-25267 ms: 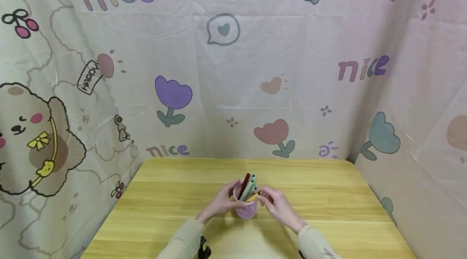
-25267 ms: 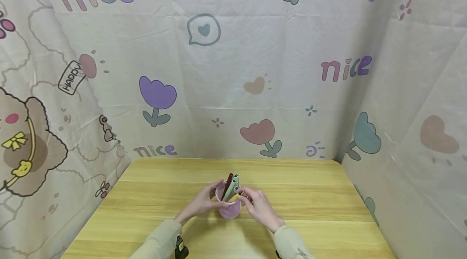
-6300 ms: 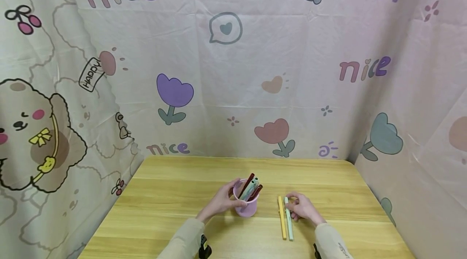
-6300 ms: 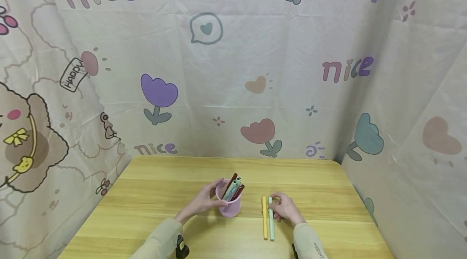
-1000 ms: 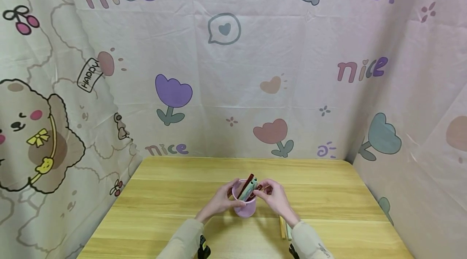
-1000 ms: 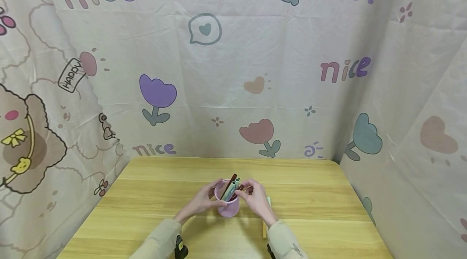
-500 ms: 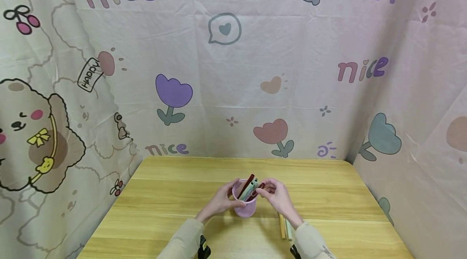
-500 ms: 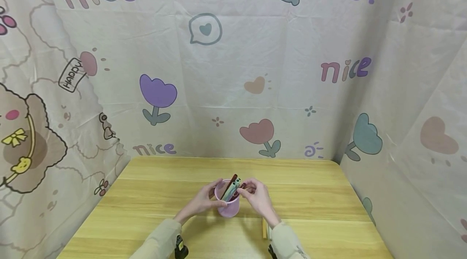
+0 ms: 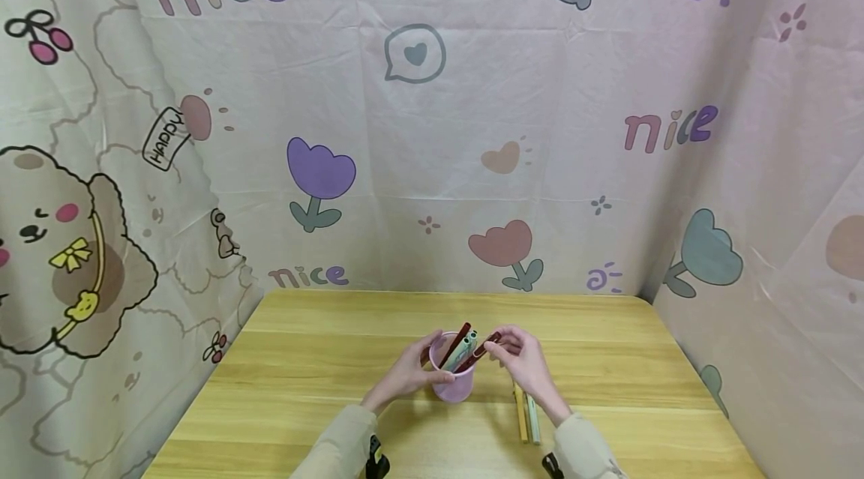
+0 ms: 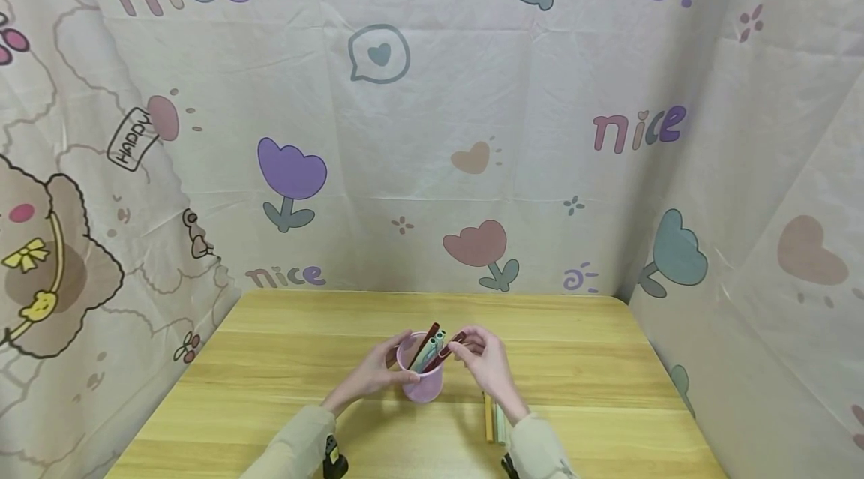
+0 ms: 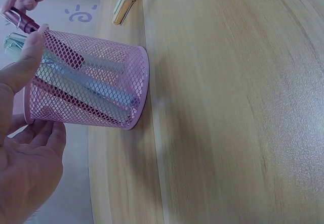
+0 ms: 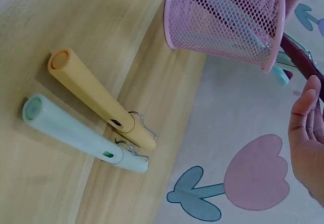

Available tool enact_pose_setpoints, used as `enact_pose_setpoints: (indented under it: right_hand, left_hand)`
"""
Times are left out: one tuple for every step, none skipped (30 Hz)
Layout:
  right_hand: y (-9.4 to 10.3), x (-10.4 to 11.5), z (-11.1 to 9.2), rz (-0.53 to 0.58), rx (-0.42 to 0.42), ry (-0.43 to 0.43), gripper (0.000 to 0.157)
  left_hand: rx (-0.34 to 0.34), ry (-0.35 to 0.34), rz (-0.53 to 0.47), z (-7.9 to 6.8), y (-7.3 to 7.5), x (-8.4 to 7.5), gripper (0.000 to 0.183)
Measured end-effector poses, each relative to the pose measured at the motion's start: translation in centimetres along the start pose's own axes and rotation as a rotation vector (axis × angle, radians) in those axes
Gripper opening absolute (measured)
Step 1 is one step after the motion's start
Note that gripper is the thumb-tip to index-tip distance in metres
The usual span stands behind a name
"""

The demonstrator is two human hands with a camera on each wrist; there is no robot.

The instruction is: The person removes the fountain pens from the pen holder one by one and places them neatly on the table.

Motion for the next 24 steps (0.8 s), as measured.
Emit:
enact_pose_setpoints:
  right_hand:
    - [0.1,0.0,0.0,0.005,-0.007,0.005,0.023]
    - [0.2,0.1,0.0,0.011,-0.015,0.011,0.023]
    - [0.4,0.2,0.0,0.022,-0.023,0.021,0.024]
    - [0.5,0.2,0.0,0.031,-0.033,0.033,0.025]
    - [0.7,0.3,0.0,0.040,-0.045,0.043,0.025]
    - [0.9,0.3,0.0,0.051,-0.055,0.056,0.026]
    - [1.0,0.4,0.0,0.065,-0.066,0.065,0.026]
    - [1.2,0.4,-0.1,0.073,-0.077,0.074,0.025]
    - [1.4,0.4,-0.1,0.084,-0.089,0.081,0.025]
    - [1.6,0.3,-0.1,0.094,-0.102,0.083,0.025]
    - [1.8,0.3,-0.1,0.105,-0.113,0.088,0.025]
    - [2.0,0.2,-0.1,0.118,-0.121,0.095,0.025]
    - [2.2,0.2,-0.1,0.133,-0.130,0.099,0.025]
    - [2.3,0.1,-0.1,0.147,-0.136,0.106,0.025]
    - [2.5,0.1,-0.1,0.168,-0.143,0.114,0.025]
    - [2.7,0.0,-0.1,0.187,-0.147,0.118,0.024]
    - [2.8,-0.1,0.0,0.209,-0.152,0.122,0.023]
    - [3.0,-0.2,0.0,0.227,-0.157,0.124,0.022]
    - [3.1,-0.3,0.0,0.249,-0.164,0.121,0.020]
    - [3.3,-0.4,0.1,0.268,-0.171,0.120,0.018]
    - [3.5,-0.5,0.0,0.287,-0.180,0.119,0.017]
    - [3.6,-0.6,0.0,0.307,-0.189,0.114,0.017]
    - [3.8,-0.7,0.1,0.329,-0.198,0.114,0.017]
    - [4.0,-0.7,0.0,0.350,-0.206,0.115,0.018]
  left_hand:
    - [-0.002,-0.003,0.003,0.0,0.0,0.0,0.093]
    - [-0.001,0.000,0.007,-0.1,0.0,0.0,0.093]
    - [-0.002,-0.002,0.010,-0.1,0.0,-0.1,0.094]
    - [-0.003,-0.002,0.016,-0.1,0.0,-0.1,0.093]
    - [-0.003,-0.006,0.021,-0.1,0.0,-0.2,0.093]
    - [-0.003,0.002,0.022,-0.2,0.0,-0.1,0.093]
    - [-0.005,0.004,0.025,-0.2,0.0,-0.1,0.093]
    - [-0.004,0.009,0.025,-0.2,0.0,-0.1,0.093]
    - [-0.006,0.008,0.026,-0.2,0.0,-0.1,0.092]
    - [-0.006,0.012,0.026,-0.2,0.0,-0.1,0.092]
    - [-0.006,0.015,0.024,-0.2,0.0,0.0,0.092]
    - [-0.007,0.020,0.020,-0.2,0.0,0.0,0.092]
    - [-0.007,0.019,0.019,-0.1,0.0,0.0,0.092]
    - [-0.007,0.018,0.019,-0.1,0.0,0.0,0.092]
    - [-0.007,0.014,0.022,-0.1,0.1,0.0,0.092]
    - [-0.006,0.016,0.020,-0.1,0.1,0.0,0.092]
    - [-0.006,0.015,0.021,-0.1,0.1,0.0,0.092]
    - [-0.005,0.014,0.021,-0.1,0.1,0.0,0.092]
    - [-0.005,0.009,0.025,-0.1,0.0,0.0,0.092]
    - [-0.005,0.011,0.024,-0.1,0.1,0.0,0.092]
    - [-0.006,0.012,0.024,-0.1,0.1,0.0,0.091]
    - [-0.006,0.017,0.022,-0.1,0.1,0.1,0.091]
    - [-0.007,0.020,0.021,-0.1,0.1,0.1,0.091]
    - [-0.008,0.022,0.020,-0.1,0.1,0.1,0.092]
Point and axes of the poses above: each hand's wrist, its own z-axis towards the middle knuckle, its own y-axis out of the back of the hand, x = y × z, the point moved 9 cm from there along z, towards the middle knuckle, and after that the axes turned 6 degrees about y, right-handed, at the moved point
